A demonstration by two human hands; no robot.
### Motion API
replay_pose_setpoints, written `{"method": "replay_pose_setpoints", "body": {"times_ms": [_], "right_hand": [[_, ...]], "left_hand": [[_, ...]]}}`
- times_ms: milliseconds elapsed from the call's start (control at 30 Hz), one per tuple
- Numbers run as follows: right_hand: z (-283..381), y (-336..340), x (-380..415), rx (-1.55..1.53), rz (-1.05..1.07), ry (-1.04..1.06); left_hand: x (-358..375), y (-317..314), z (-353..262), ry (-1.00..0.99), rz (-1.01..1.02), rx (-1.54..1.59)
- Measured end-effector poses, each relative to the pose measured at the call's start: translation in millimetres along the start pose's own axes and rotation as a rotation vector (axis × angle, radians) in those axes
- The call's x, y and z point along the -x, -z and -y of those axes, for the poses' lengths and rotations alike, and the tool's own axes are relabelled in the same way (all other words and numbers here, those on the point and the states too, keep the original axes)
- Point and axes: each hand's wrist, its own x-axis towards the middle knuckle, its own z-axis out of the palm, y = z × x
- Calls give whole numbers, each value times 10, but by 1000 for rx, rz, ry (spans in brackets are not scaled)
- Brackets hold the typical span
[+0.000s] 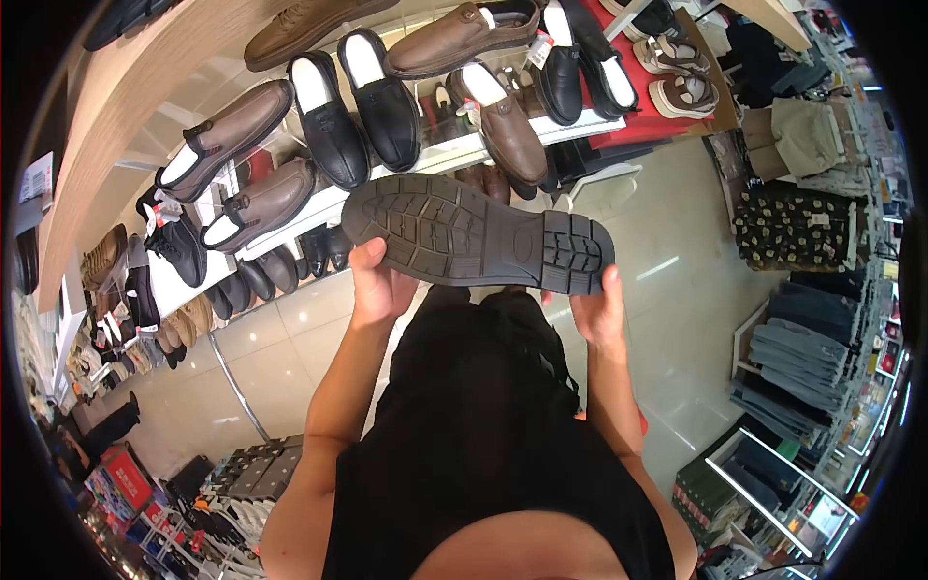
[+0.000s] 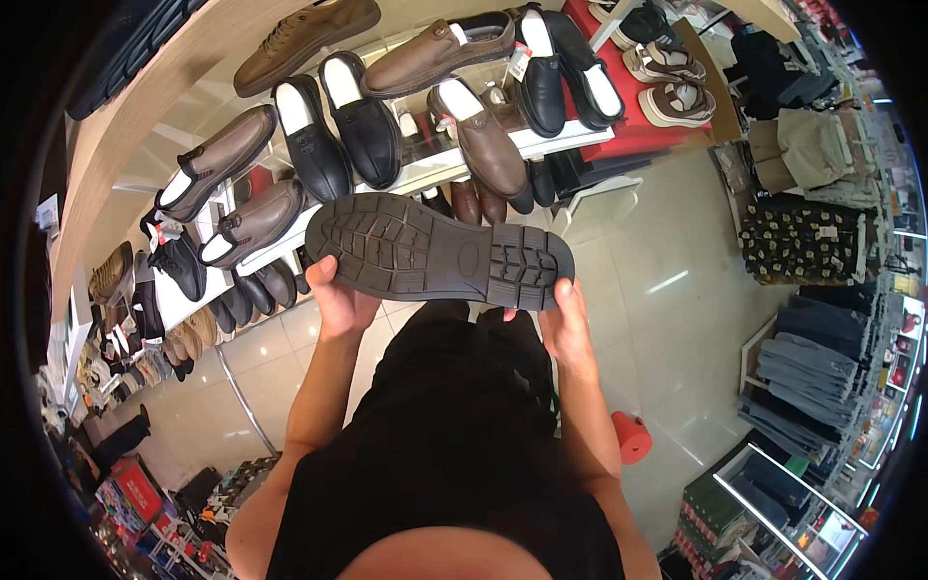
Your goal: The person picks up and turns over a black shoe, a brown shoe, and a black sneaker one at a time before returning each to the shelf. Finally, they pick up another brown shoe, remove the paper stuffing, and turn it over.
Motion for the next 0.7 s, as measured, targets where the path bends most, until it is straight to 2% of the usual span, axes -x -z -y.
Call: {"method": "replay_pose_setpoints", "body": {"times_ms": [33, 133, 300, 467, 533, 567, 633, 667, 700], "right_hand": [[17, 86, -24, -83, 21, -97], [71, 179, -129, -55, 43, -177], [162, 495, -158, -61, 53, -136], [608, 971, -95, -29, 103, -184], [770, 1183, -86, 12, 99, -218], [862, 1274, -78, 6, 102, -218], [1065, 1436, -84, 143, 226, -49], [1144, 1525, -72, 140, 233, -56], [1213, 1604, -50, 241, 286, 44]], "left_hand": [[1, -11, 25, -30, -5, -5], [53, -107, 43, -42, 1, 25], [159, -418, 234, -64, 10, 39], [273, -644, 782, -115, -4, 60], [319, -867, 984, -162, -166, -65], [345, -994, 1079, -164, -167, -70], [386, -1274, 1255, -88, -353, -316], [411, -1399, 1343, -93, -362, -316], [453, -1517, 1424, -30, -357, -268]]}}
